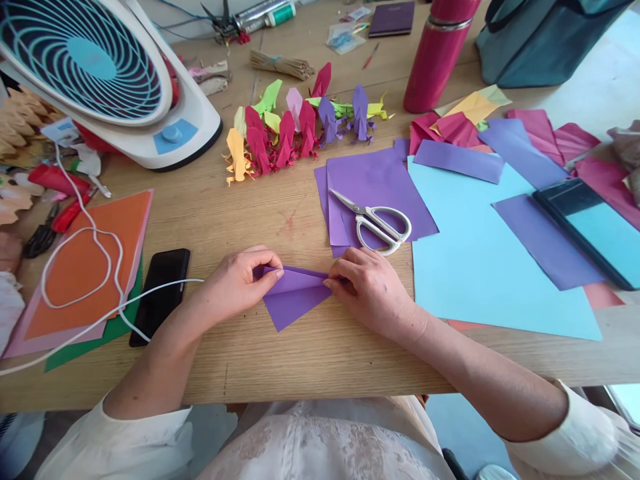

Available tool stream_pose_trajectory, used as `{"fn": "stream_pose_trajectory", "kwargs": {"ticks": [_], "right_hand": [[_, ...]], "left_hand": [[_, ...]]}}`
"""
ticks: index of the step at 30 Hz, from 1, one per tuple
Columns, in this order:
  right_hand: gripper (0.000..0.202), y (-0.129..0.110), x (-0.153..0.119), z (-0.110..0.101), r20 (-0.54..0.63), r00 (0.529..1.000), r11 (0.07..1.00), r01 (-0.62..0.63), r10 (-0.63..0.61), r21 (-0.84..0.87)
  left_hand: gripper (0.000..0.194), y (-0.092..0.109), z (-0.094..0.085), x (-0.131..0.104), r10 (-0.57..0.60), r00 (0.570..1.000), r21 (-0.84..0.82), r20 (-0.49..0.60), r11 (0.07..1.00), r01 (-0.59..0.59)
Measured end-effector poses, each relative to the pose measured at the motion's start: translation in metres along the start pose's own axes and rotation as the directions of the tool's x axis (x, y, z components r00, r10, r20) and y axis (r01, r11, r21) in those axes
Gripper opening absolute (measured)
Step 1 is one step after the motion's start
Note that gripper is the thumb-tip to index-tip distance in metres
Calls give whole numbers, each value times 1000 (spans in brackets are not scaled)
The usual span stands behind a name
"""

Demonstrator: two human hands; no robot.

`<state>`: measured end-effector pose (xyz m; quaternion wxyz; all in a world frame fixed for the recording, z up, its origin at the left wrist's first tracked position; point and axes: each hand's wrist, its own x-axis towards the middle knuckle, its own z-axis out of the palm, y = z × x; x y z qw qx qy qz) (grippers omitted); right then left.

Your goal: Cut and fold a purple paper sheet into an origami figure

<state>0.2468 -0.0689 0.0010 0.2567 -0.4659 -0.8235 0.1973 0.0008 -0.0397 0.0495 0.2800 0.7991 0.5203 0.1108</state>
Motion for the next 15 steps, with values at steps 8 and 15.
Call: {"fn": "stream_pose_trajectory", "kwargs": {"ticks": [8, 15], "right_hand": [[8, -2, 0, -1, -49, 999, 999, 8, -10, -40], [16, -7, -29, -19, -42, 976, 962, 203, -214, -183]], "left_hand": [[13, -5, 1, 5, -7, 1000, 22, 28, 1000, 6], [14, -9, 2, 5, -4, 999, 14, 40, 1000, 4]]}}
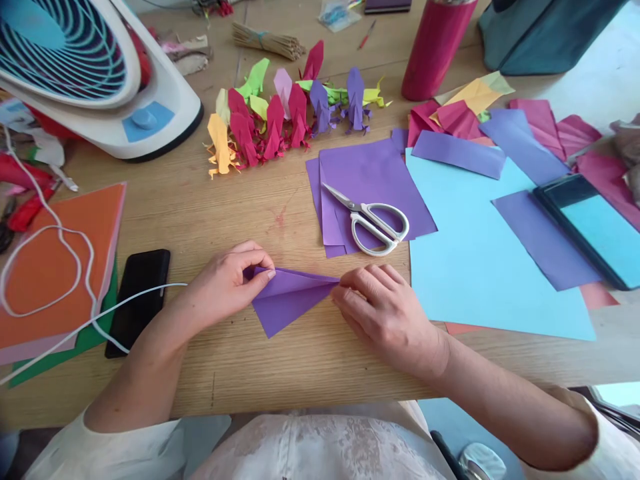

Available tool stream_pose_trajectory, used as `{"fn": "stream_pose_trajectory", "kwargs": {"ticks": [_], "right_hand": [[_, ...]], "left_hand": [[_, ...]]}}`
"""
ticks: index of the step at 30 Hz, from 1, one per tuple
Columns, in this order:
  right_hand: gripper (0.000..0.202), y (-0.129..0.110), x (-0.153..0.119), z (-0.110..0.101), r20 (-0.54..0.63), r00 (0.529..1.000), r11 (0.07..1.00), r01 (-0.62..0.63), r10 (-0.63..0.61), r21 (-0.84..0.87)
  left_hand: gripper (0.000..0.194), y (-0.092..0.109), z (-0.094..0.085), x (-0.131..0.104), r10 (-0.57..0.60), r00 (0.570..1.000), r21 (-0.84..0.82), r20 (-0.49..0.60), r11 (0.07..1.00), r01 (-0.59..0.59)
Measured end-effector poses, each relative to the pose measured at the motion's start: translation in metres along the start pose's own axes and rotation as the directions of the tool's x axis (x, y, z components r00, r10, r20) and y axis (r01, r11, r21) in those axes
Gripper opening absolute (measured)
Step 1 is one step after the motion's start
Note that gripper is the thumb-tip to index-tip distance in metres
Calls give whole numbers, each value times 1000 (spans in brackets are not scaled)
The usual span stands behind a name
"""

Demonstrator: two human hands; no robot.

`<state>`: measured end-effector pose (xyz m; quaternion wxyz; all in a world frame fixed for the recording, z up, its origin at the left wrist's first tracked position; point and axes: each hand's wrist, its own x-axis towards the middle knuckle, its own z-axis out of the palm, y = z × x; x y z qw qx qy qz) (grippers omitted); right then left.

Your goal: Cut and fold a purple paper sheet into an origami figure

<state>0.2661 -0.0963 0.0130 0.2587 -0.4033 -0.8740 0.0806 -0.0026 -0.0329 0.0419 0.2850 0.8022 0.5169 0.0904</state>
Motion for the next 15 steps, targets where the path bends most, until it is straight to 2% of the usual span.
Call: {"fn": "stream_pose_trajectory", "kwargs": {"ticks": [2, 5, 9, 15], "right_hand": [[18, -1, -10, -4, 44, 999, 1000, 24, -24, -5], [19, 1, -15, -4, 40, 999, 999, -39, 38, 31], [17, 5, -5, 2, 10, 985, 983, -174, 174, 60], [11, 8, 10, 10, 55, 982, 981, -187, 183, 60]], "left_hand": [[14, -1, 0, 0, 4, 1000, -8, 0, 1000, -4], [14, 0, 1, -1, -3, 1000, -3, 0, 1000, 3], [14, 4, 0, -1, -14, 1000, 7, 4, 1000, 14], [14, 11, 1, -6, 13, 1000, 93, 8, 996, -14]]}}
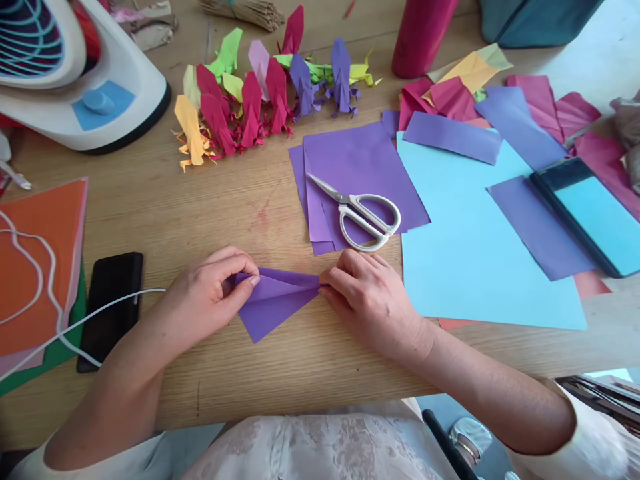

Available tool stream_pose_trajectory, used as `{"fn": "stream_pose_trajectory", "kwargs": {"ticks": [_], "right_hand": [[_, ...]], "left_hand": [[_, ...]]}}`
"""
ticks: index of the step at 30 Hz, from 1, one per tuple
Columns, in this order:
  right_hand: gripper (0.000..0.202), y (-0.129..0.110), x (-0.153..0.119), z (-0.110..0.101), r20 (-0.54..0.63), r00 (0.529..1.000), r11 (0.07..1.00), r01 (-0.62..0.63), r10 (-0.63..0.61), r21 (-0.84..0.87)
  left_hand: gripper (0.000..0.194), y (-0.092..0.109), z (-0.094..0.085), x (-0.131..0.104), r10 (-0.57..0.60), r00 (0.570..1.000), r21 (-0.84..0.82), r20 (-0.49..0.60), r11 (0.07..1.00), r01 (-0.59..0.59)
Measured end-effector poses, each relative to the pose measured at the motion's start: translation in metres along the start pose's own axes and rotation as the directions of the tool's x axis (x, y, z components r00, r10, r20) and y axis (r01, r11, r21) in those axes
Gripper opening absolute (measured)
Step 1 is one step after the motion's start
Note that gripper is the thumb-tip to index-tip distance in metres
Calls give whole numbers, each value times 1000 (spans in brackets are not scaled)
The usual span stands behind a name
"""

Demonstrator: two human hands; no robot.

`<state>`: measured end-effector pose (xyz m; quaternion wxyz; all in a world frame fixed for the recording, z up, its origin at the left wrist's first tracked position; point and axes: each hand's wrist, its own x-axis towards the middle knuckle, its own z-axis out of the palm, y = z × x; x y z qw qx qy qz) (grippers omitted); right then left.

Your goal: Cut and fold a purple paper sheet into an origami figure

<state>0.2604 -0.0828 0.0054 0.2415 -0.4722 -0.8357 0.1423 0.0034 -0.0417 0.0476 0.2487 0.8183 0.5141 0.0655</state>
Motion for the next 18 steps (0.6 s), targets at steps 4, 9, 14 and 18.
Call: {"fn": "stream_pose_trajectory", "kwargs": {"ticks": [4, 9, 14, 18], "right_hand": [[17, 0, 0, 2, -5, 1000, 1000, -19, 20, 22], [18, 0, 1, 2, -20, 999, 999, -44, 45, 27], [19, -1, 2, 4, -26, 999, 999, -47, 47, 21], [16, 3, -3, 0, -18, 998, 996, -57, 58, 61]], "left_hand": [[11, 19, 0, -9, 82, 995, 219, -55, 973, -69], [15, 54, 8, -12, 258, 966, 485, -30, 848, -211], [22, 75, 25, 2, 288, 953, 561, 98, 775, -292], [19, 75, 31, 10, 285, 952, 519, 108, 801, -299]]}}
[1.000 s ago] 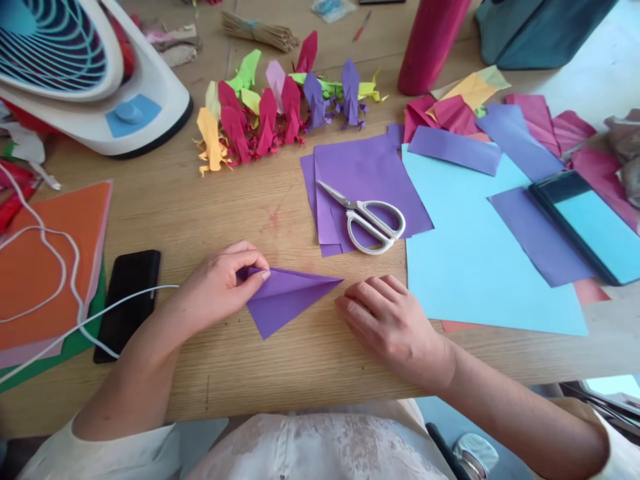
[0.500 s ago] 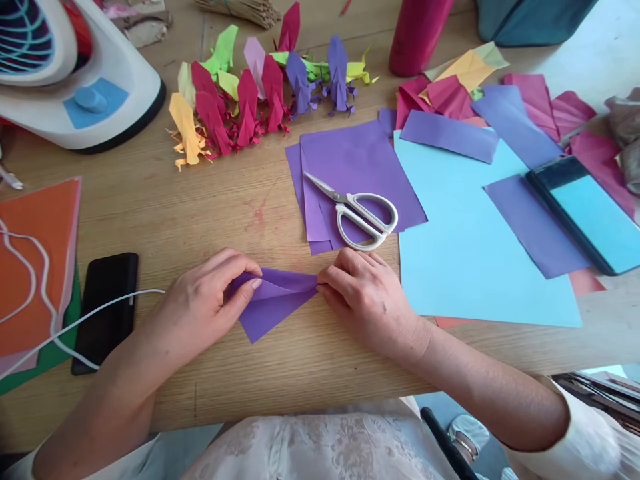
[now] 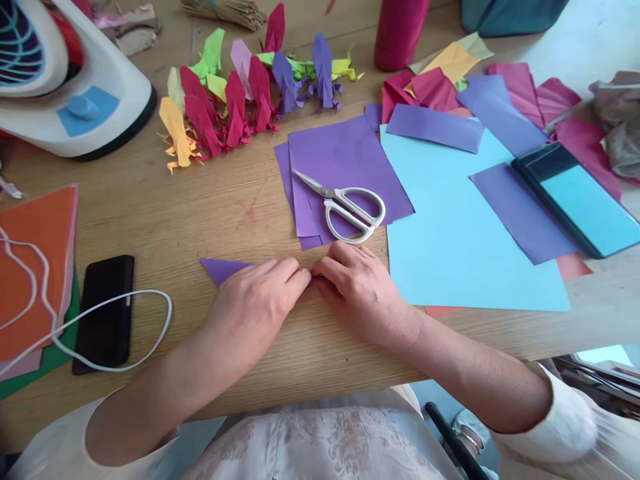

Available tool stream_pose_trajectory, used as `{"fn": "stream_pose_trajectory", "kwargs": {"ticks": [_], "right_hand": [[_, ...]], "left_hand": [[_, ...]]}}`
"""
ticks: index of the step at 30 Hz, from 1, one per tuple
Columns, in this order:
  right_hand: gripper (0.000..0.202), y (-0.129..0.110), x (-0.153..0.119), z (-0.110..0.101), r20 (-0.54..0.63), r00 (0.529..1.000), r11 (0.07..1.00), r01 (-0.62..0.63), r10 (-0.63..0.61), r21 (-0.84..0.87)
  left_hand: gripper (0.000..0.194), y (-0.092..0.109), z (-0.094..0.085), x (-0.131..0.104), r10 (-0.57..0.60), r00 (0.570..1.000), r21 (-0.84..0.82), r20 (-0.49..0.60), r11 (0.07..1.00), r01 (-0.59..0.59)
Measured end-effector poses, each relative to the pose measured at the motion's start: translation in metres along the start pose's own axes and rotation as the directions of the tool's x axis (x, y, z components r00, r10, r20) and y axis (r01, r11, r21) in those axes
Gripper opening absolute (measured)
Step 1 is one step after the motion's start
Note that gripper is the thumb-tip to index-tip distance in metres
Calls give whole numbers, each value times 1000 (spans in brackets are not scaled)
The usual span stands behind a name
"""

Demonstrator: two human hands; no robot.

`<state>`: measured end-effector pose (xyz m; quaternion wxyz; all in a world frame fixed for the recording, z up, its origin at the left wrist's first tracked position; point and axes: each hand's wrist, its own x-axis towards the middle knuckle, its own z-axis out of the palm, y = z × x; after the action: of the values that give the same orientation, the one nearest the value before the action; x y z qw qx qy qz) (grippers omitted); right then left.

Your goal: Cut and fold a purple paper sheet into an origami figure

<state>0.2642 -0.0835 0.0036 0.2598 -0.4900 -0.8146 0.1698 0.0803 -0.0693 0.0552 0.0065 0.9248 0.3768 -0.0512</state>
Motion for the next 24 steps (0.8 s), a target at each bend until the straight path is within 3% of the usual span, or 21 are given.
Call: {"fn": "stream_pose_trajectory", "kwargs": {"ticks": [6, 12, 24], "right_hand": [[12, 8, -12, -14, -12, 997, 997, -70, 71, 42], [12, 9, -9, -12, 3, 1000, 1000, -16, 16, 4], [8, 8, -5, -12, 31, 995, 994, -99, 98, 53]], "left_hand": [[21, -10, 1, -2, -11, 998, -129, 56, 992, 18], [23, -14, -1, -1, -1, 992, -190, 127, 982, 26], [28, -20, 0, 4, 65, 987, -203, 147, 979, -34]]}}
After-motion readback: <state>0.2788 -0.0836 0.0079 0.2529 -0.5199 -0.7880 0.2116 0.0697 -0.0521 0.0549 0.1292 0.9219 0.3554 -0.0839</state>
